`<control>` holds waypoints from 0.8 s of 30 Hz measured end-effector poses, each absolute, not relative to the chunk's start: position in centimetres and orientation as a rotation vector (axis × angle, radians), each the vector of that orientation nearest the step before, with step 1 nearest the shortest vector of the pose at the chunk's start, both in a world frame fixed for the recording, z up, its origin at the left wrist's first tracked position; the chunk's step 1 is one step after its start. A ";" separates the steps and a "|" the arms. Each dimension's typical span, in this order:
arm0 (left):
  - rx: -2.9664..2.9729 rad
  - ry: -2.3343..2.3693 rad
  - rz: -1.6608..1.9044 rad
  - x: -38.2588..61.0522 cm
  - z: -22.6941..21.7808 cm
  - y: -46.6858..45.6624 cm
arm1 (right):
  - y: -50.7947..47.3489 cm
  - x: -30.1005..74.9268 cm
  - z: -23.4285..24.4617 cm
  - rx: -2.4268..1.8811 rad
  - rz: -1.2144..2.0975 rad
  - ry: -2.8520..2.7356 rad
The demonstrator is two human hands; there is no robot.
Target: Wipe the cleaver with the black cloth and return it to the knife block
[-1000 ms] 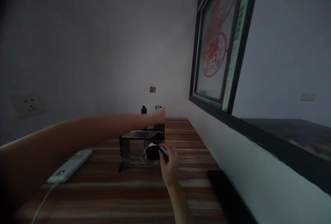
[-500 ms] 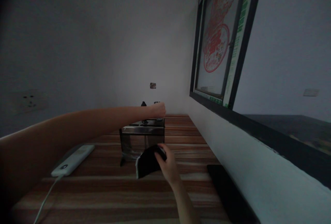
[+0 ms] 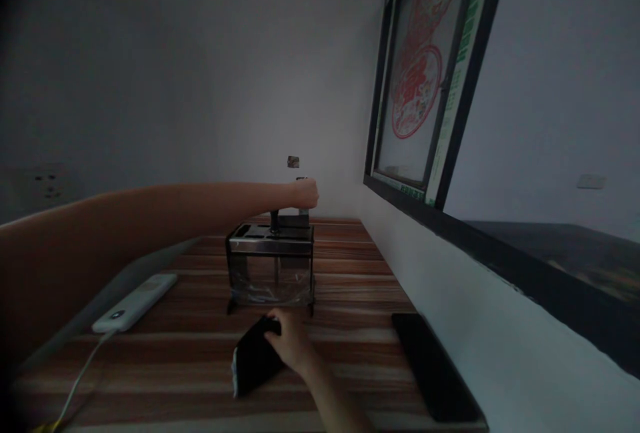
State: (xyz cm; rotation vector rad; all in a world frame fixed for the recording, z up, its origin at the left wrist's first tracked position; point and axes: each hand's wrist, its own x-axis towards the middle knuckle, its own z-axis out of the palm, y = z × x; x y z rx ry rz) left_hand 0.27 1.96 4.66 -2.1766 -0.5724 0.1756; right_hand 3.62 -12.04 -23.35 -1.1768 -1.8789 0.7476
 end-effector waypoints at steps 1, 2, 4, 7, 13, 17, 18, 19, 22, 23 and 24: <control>-2.166 -0.577 0.184 0.3 5.2 2.0 | -12.0 3.6 -23.3 -1.177 0.748 -1.882; -2.156 -0.579 0.195 0.4 5.7 2.0 | -12.1 3.6 -23.2 -1.178 0.748 -1.884; -2.133 -0.583 0.222 0.4 6.8 1.8 | -12.1 3.6 -23.0 -1.178 0.747 -1.888; -2.093 -0.593 0.252 0.5 8.5 1.5 | -12.2 3.5 -22.9 -1.172 0.743 -1.891; -1.990 -0.642 0.291 0.1 12.4 0.6 | -12.5 3.6 -22.6 -1.181 0.731 -1.879; -1.918 -0.729 0.298 -1.1 15.8 0.1 | -12.5 3.6 -22.6 -1.179 0.727 -1.877; -1.908 -0.761 0.281 -1.6 16.8 0.0 | -12.5 3.7 -22.6 -1.176 0.726 -1.877; -1.905 -0.798 0.260 -2.2 17.9 -0.1 | -12.5 3.7 -22.6 -1.172 0.727 -1.877; -1.907 -0.918 0.174 -4.5 21.0 -0.8 | -12.5 3.7 -22.7 -1.162 0.730 -1.880; -1.895 -0.949 0.146 -5.5 21.8 -1.1 | -12.5 3.7 -22.7 -1.161 0.731 -1.880; -1.898 -0.977 0.117 -6.5 22.4 -1.5 | -12.5 3.8 -22.7 -1.161 0.730 -1.880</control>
